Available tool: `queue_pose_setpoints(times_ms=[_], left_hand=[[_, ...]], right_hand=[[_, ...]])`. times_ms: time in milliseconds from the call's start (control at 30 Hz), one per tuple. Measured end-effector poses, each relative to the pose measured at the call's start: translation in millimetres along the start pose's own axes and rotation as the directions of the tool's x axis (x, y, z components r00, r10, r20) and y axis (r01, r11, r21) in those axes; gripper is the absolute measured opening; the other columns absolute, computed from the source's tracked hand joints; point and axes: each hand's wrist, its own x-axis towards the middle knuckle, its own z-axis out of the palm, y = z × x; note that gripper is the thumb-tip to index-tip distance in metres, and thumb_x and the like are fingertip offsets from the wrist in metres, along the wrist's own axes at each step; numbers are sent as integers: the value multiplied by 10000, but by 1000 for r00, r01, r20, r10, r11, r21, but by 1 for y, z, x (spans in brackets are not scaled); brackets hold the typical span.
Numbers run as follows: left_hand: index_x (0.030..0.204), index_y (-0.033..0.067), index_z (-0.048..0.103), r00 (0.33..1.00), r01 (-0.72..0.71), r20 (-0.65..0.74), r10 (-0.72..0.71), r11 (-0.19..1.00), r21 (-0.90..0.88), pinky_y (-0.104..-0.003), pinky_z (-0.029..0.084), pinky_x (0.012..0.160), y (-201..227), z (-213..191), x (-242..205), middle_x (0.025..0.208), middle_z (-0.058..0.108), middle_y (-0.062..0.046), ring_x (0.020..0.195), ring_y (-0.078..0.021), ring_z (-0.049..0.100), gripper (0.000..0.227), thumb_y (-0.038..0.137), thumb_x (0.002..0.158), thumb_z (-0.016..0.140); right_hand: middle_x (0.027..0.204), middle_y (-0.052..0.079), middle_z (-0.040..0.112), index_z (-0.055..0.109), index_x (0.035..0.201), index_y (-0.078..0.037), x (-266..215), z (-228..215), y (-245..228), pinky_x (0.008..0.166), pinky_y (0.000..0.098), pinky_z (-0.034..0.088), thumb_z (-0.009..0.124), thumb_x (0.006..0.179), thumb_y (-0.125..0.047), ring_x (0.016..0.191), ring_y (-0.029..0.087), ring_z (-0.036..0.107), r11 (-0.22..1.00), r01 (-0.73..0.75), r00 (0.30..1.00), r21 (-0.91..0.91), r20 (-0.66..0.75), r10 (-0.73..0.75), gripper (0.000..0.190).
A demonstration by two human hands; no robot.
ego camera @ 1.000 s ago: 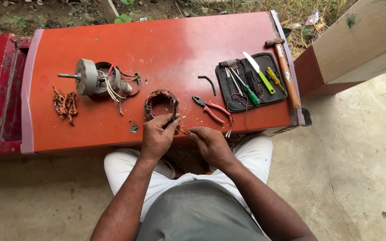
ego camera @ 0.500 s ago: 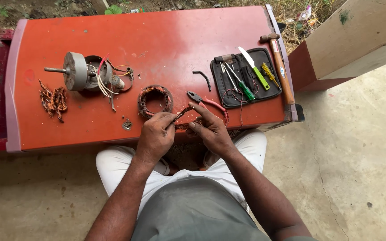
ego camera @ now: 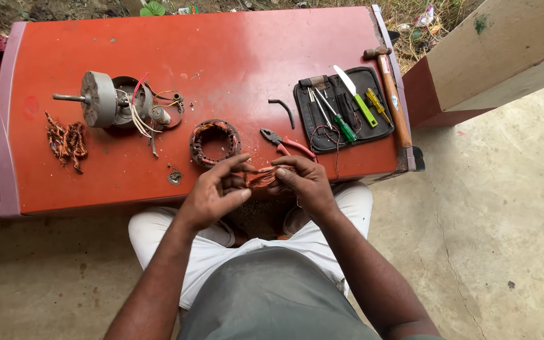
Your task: The recorder is shown using pliers and hands to extract copper wiring from a motor's stator coil.
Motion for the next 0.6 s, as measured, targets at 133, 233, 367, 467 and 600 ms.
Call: queue_pose_setpoints(times_ms=[133,233,367,467,600], left_hand=[[1383,16,560,970,-244,36,242,951,192,-344,575,935,11,3,-10,1250,635,-157,1092,-293,675,617,53,810,786],[1343,-1,631,857,-456,124,500,622,636,-351,594,894,2,1,-11,1189,665,-160,1044,-305,710,541,34,825,785],[1320,-5,652,774,-530,290,563,324,784,-366,603,834,4,-9,-9,1106,673,-126,967,-277,713,478,4,847,714],[1284,-26,664,756,-568,389,527,231,790,-370,597,779,8,-16,-10,1082,676,-128,916,-271,711,444,34,845,700],[1179,-47,690,800,-557,427,421,258,789,-364,576,662,2,-16,-12,951,691,-121,772,-255,702,352,137,880,708]], right_hand=[[935,117,751,661,1216,43,-3,8,2,717,303,632,631,1006,-82,761,180,750,986,-48,998,158,-39,55,246],[917,124,743,658,1202,43,-6,14,9,703,305,630,627,1007,-91,744,186,747,959,-110,993,262,-21,120,239],[892,123,734,666,1207,54,-11,9,13,678,287,610,641,1007,-94,712,166,726,944,-231,972,234,4,237,250],[882,105,737,681,1212,51,-12,6,3,660,281,602,645,1000,-105,702,143,710,933,-340,940,120,52,336,265],[899,64,743,715,1222,8,-20,7,4,693,293,605,661,1010,-117,761,129,701,930,-224,966,-293,61,252,252]])
